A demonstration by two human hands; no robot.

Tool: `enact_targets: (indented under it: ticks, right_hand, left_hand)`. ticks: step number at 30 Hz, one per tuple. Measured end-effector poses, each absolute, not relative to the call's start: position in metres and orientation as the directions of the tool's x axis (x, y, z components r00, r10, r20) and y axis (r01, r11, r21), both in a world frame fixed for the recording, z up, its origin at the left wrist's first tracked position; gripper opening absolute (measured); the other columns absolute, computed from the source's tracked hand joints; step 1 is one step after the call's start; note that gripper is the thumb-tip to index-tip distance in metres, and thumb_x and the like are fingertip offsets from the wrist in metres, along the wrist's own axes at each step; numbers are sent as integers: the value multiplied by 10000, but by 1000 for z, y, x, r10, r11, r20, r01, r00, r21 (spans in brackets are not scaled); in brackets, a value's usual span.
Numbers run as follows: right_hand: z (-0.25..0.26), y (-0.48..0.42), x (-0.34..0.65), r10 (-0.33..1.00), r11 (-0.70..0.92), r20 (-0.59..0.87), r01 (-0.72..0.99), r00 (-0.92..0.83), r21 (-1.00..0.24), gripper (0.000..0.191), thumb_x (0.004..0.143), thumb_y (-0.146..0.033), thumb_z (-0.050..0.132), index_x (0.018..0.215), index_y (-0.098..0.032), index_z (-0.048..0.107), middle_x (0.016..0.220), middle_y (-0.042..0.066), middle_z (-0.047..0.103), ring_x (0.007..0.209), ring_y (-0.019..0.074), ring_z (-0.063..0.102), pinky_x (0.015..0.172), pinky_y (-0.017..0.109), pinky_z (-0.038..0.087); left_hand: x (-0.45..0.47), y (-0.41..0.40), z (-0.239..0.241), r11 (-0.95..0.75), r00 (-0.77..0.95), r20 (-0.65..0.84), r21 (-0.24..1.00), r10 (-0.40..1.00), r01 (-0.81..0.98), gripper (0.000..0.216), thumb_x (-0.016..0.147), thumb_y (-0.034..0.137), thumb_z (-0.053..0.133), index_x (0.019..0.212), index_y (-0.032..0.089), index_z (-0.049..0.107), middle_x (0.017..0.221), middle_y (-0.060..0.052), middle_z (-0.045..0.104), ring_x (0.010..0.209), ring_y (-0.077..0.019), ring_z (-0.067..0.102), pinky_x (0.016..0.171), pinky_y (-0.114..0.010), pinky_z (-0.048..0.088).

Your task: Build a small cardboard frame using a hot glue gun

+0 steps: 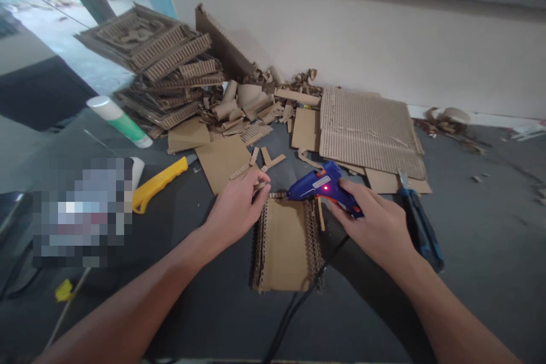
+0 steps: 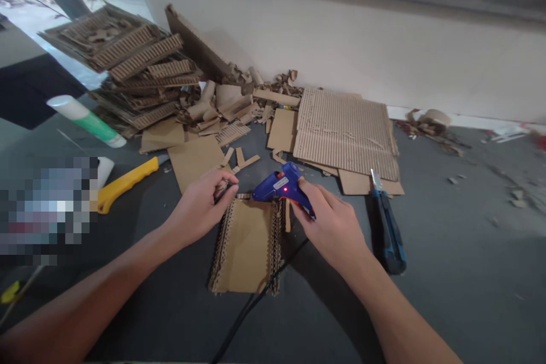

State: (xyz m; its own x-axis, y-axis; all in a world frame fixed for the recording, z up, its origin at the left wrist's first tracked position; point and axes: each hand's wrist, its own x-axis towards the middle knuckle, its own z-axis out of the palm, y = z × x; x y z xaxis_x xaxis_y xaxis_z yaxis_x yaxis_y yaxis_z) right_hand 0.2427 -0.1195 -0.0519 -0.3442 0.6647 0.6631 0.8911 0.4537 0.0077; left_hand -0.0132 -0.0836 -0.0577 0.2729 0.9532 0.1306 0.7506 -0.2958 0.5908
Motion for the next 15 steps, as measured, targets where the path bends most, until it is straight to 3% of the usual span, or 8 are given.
enact_targets:
  ticks: [15]
  right_hand:
    - [-41, -122, 252, 655, 472, 655, 881, -377, 34, 204, 905, -241, 582, 1097, -184, 616, 883, 64, 755, 701, 179, 719, 601, 251, 543]
  left_hand:
    - [-13, -85, -56, -290, 262, 134, 582, 956, 760, 151, 944, 292, 476, 1029, 190, 548, 680, 16, 506, 640, -165, 534, 573, -270, 347]
